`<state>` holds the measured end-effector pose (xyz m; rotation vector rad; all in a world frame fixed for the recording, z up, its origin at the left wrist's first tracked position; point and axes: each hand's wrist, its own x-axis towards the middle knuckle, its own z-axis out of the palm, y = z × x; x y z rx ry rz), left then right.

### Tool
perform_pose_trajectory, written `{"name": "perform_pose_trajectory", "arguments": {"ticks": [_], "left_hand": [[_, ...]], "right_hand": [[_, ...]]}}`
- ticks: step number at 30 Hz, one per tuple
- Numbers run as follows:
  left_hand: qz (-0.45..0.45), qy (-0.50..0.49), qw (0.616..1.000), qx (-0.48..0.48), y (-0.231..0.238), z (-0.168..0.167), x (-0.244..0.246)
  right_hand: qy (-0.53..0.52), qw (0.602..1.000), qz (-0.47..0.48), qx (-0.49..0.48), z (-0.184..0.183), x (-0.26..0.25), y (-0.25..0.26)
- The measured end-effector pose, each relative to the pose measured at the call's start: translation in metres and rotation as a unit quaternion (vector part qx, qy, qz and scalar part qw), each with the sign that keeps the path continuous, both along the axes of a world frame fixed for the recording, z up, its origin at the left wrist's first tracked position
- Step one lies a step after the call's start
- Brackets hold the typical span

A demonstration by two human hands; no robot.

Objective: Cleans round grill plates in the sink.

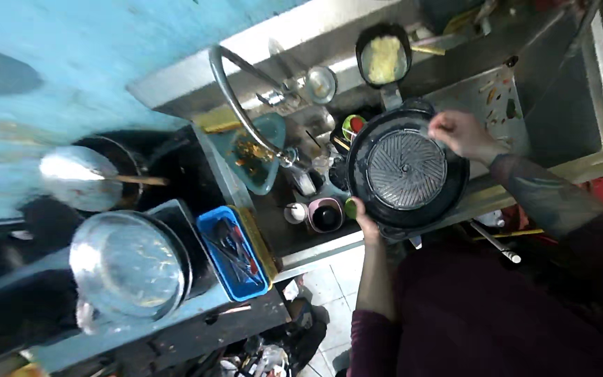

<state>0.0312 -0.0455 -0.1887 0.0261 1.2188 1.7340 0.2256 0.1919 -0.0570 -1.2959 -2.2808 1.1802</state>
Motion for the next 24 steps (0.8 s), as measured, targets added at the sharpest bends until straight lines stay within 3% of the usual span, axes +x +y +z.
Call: {"name": "perform_pose_trajectory", "arguments": {"ticks": [1, 2, 6, 8, 10, 13, 15, 16, 18, 20, 22, 24], "left_hand": [[0.014, -0.019, 1.0, 0.012, 0.001, 0.0, 0.0], [0.024, -0.029, 0.999, 0.019, 0.003, 0.001, 0.001], [0.022, 0.012, 1.0, 0.017, 0.015, 0.027, 0.011], [0.014, 0.038, 0.999, 0.015, 0.024, 0.042, 0.02], [-0.007, 0.067, 0.998, 0.006, 0.037, 0.054, 0.031], [-0.04, 0.12, 0.991, -0.053, 0.064, 0.071, 0.05], [-0.073, 0.157, 0.982, -0.074, 0.085, 0.074, 0.067], [-0.097, 0.181, 0.976, -0.074, 0.096, 0.07, 0.075], [-0.16, 0.234, 0.957, -0.058, 0.118, 0.062, 0.089], [-0.197, 0.263, 0.943, -0.053, 0.144, 0.054, 0.106], [-0.232, 0.252, 0.938, -0.055, 0.164, 0.039, 0.121], [-0.267, 0.227, 0.935, -0.048, 0.18, 0.022, 0.131]], "right_hand": [[0.123, 0.992, -0.019, 0.006, -0.03, -0.012, 0.025], [0.162, 0.986, -0.026, -0.019, -0.039, -0.029, 0.05], [0.234, 0.966, -0.101, -0.04, -0.048, -0.093, 0.112], [0.268, 0.943, -0.168, -0.106, -0.053, -0.089, 0.122], [0.341, 0.888, -0.27, -0.152, -0.058, -0.05, 0.123], [0.433, 0.762, -0.448, -0.179, -0.084, 0.048, 0.115], [0.456, 0.655, -0.571, -0.189, -0.103, 0.105, 0.116], [0.45, 0.633, -0.6, -0.193, -0.112, 0.126, 0.119], [0.428, 0.67, -0.565, -0.219, -0.117, 0.151, 0.124], [0.35, 0.787, -0.449, -0.238, -0.112, 0.167, 0.127], [0.178, 0.895, -0.358, -0.198, -0.107, 0.19, 0.129], [0.069, 0.92, -0.35, -0.16, -0.105, 0.223, 0.121]]}}
